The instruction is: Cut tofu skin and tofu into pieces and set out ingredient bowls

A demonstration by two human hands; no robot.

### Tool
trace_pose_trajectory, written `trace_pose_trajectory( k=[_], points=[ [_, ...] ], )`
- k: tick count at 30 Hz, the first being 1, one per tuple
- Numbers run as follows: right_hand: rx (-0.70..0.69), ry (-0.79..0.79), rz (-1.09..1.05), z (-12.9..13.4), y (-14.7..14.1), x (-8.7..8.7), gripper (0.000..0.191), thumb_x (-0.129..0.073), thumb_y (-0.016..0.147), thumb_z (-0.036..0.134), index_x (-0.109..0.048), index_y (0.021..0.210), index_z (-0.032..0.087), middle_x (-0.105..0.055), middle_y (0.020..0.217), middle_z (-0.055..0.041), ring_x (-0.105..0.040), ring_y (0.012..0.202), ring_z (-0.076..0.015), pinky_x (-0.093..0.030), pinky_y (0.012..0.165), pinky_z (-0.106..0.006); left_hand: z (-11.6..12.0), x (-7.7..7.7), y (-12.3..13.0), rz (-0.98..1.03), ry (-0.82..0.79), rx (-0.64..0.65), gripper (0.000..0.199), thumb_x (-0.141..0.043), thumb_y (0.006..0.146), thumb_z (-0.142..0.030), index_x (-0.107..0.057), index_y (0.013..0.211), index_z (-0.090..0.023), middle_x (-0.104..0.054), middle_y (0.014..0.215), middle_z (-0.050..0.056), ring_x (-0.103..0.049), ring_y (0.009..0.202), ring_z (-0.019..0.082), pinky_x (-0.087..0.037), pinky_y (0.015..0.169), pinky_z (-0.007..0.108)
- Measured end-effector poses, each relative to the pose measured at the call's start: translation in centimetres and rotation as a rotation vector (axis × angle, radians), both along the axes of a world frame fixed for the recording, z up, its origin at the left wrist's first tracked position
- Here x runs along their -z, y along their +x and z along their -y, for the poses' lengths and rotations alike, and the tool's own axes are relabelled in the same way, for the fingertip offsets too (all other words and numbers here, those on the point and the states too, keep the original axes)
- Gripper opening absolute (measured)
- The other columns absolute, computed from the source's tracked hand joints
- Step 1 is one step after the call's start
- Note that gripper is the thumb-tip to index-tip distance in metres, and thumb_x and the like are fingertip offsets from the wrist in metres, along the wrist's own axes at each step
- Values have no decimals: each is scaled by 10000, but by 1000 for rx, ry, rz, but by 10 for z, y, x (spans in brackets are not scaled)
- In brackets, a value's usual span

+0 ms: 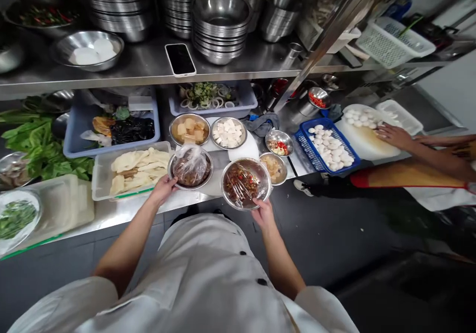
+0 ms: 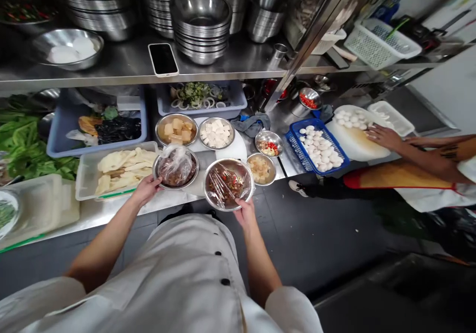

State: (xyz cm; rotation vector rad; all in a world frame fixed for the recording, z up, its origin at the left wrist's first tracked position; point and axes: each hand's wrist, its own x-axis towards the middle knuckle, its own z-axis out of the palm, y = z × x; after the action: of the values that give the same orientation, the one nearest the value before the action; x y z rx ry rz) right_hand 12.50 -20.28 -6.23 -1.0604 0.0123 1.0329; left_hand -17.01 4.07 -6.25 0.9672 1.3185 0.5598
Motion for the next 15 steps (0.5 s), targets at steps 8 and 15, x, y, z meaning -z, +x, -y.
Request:
trace_pose_trajectory(
  k=[8, 15],
  points=[
    [-189, 172, 46, -54, -54, -48, 625, -855, 598, 221, -656, 1189, 263, -730, 851, 2, -665, 667, -191, -592, 611, -320, 25, -70, 11, 30, 298, 109, 551, -764, 774, -444, -582, 1256, -249, -695, 1082, 69, -679, 963, 247, -554, 767, 315],
    [-332, 233, 26, -88, -68, -60, 847, -910, 548, 719, -664, 1214, 258, -743, 1158, -82, -688, 1139, -326, -603, 903, -456, 37, -68, 17, 337, 5, 155, 623, -854, 516, -300, -639, 1092, -198, -723, 953, 39, -672, 918, 255, -550, 816, 353]
  ],
)
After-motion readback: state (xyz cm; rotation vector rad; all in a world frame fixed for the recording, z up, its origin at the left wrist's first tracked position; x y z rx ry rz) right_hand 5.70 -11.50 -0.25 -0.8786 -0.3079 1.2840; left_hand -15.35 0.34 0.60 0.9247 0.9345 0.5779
